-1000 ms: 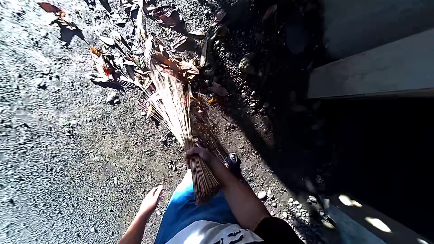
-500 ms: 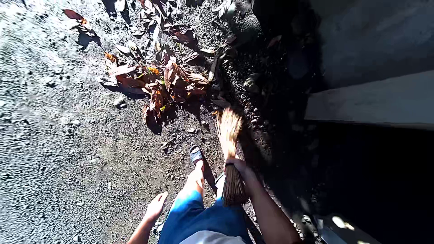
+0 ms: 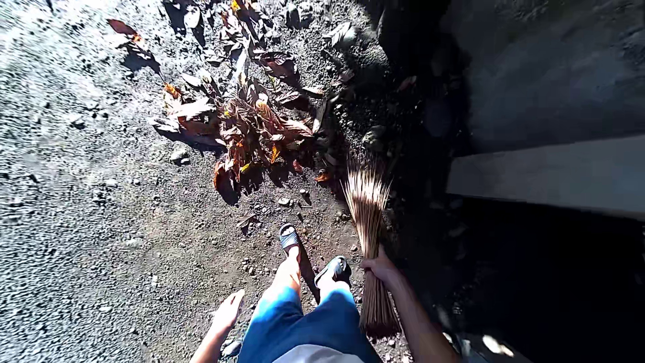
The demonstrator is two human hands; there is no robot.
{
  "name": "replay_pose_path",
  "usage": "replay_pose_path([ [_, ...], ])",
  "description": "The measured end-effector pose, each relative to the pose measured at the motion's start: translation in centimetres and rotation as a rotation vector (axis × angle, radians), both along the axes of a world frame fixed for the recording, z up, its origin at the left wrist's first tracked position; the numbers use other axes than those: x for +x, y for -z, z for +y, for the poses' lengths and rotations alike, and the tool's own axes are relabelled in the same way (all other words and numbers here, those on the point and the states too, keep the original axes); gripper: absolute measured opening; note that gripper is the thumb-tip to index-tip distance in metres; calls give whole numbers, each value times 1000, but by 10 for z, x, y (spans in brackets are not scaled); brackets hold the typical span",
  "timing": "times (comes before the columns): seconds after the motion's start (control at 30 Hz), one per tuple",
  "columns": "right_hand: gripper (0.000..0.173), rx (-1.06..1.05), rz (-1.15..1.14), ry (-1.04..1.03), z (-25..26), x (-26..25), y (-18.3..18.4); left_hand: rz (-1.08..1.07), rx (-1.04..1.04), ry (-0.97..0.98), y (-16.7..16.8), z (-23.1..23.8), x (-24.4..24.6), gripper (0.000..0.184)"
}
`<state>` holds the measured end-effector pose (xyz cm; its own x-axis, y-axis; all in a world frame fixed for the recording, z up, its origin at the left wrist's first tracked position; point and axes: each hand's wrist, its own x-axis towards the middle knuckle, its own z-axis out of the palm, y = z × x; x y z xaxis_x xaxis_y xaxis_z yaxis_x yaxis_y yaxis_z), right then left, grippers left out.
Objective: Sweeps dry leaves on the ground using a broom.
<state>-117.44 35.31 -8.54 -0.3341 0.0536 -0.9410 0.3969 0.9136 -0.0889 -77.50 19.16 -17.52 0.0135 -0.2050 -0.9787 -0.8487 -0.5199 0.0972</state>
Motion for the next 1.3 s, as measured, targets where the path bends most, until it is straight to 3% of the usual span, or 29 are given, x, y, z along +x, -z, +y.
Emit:
replay_pose_path([
  [0.07, 117, 92, -39, -241, -13, -3, 31, 3, 17, 37, -3, 3, -4, 51],
  [0.13, 102, 50, -112, -387, -25, 2, 30, 6, 12, 38, -1, 2, -5, 51],
  [0.23, 115, -128, -299, -255, -14, 10, -14, 7, 13, 8, -3, -2, 0, 52],
  [0.37, 102, -158, -278, 93, 29, 18, -55, -4, -22, -15, 1, -13, 6, 54],
  [0.43, 87, -111, -205, 248, 41, 18, -51, -1, -26, -36, -3, -16, 2, 54],
  [0.47, 72, -92, -170, 315, 40, 18, -42, 9, -29, -43, -6, -15, 1, 53],
  [0.53, 19, -110, -129, 432, 19, 21, -16, 20, -26, -64, -9, -11, 0, 53],
  [0.57, 16, -150, -164, 478, 0, 23, -2, 18, -14, -60, -9, -9, 1, 53],
  [0.63, 28, -254, -303, 517, -43, 27, 20, 13, -2, -39, -6, -2, 8, 53],
  [0.77, 13, -425, -462, 420, -95, 34, 23, -15, -2, -59, -4, 9, 24, 52],
  [0.8, 21, -473, -481, 361, -94, 31, 15, -19, -2, -71, -3, 9, 27, 53],
  [0.87, 62, -520, -465, 226, -82, 25, -9, -20, -5, -79, -1, 7, 31, 53],
  [0.93, 80, -499, -409, 136, -64, 22, -35, -20, -11, -86, -2, 7, 34, 54],
  [1.07, 70, -373, -266, 60, -31, 13, -49, 17, -33, -121, -9, 8, 32, 55],
  [1.2, 19, -219, -208, 165, -16, 10, -43, 55, -33, -268, -11, 33, 31, 53],
  [1.23, 13, -189, -190, 218, -17, 12, -40, 59, -38, -328, -9, 41, 32, 52],
  [1.3, 25, -202, -184, 277, -26, 11, -24, 50, -41, -391, -5, 55, 37, 52],
])
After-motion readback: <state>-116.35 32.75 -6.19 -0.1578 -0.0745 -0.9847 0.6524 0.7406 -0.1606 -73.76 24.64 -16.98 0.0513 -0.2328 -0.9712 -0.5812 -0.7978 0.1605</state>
